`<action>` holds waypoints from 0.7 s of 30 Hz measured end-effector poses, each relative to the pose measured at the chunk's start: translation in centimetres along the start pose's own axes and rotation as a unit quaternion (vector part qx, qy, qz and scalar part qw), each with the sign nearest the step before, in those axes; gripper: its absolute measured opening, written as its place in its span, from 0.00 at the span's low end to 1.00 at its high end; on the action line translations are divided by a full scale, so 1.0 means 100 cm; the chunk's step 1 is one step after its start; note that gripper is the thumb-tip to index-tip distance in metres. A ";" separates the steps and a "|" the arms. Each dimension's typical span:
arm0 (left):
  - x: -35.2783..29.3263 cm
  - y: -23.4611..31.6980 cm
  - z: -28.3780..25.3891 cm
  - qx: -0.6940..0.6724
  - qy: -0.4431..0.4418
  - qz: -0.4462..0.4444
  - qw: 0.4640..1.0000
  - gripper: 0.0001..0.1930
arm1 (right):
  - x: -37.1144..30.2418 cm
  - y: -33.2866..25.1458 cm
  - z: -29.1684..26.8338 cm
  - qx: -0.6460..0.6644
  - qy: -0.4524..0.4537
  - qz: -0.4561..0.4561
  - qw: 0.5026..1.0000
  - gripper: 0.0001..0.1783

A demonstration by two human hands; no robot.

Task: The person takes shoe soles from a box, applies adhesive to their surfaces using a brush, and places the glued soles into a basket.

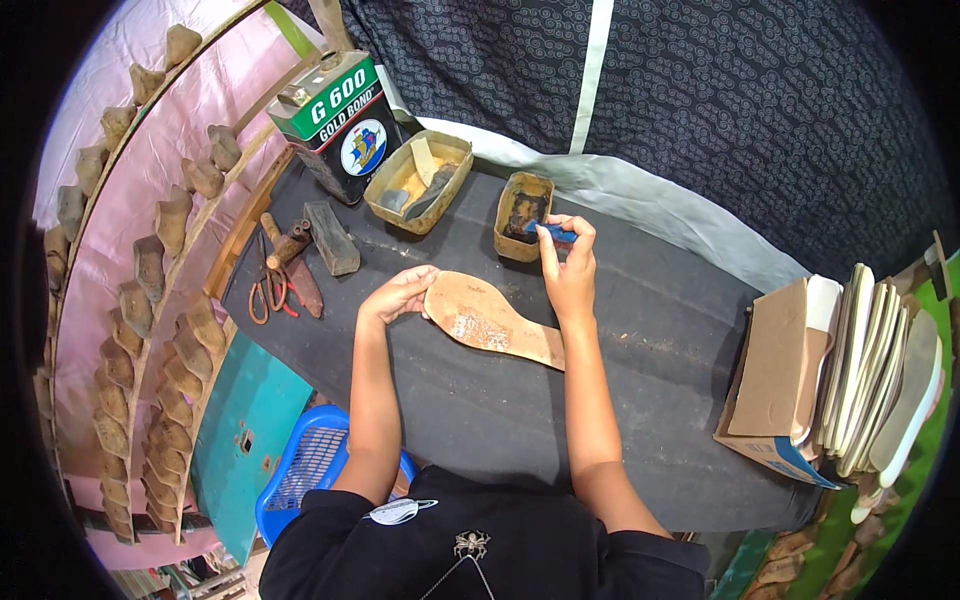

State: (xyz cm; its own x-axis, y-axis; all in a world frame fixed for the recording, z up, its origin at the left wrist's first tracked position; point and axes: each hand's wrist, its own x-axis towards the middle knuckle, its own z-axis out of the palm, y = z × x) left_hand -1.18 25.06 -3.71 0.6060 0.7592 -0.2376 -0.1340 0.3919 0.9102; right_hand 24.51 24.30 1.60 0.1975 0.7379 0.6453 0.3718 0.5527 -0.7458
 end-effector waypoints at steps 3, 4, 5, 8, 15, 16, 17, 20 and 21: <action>0.000 0.003 0.003 0.003 -0.002 -0.003 1.000 0.12 | 0.000 0.004 -0.002 -0.013 -0.018 0.009 1.000 0.16; 0.000 0.004 0.004 0.005 -0.002 -0.004 1.000 0.12 | 0.000 0.003 -0.003 -0.013 -0.018 0.010 1.000 0.16; 0.000 0.003 0.003 0.005 -0.002 -0.004 1.000 0.12 | 0.000 0.002 -0.004 -0.015 -0.024 0.013 1.000 0.16; -0.001 0.003 0.000 0.011 -0.006 -0.006 1.000 0.14 | 0.004 -0.005 -0.005 0.009 0.011 -0.010 1.000 0.16; -0.001 0.004 0.004 0.014 0.000 -0.002 1.000 0.14 | 0.003 0.002 -0.012 0.092 0.086 -0.091 0.988 0.18; -0.002 0.004 0.005 0.013 0.004 -0.002 1.000 0.13 | 0.002 0.002 -0.014 0.100 0.074 -0.063 0.990 0.18; -0.002 0.004 0.005 0.013 0.004 -0.003 1.000 0.13 | 0.001 0.002 -0.016 0.107 0.062 -0.036 0.992 0.18; -0.001 0.003 0.003 0.006 0.003 -0.001 1.000 0.13 | 0.004 -0.013 -0.017 0.066 0.138 -0.168 0.974 0.18; -0.001 0.003 0.001 0.007 -0.001 -0.005 1.000 0.13 | 0.004 -0.020 -0.019 0.066 0.137 -0.166 0.974 0.18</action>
State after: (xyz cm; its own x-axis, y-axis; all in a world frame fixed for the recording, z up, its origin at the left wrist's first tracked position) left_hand -1.21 25.10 -3.42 0.6085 0.7543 -0.2467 -0.1167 0.3925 0.9123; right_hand 25.62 22.76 3.62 0.3273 0.3887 0.8613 0.3400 0.8020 -0.4912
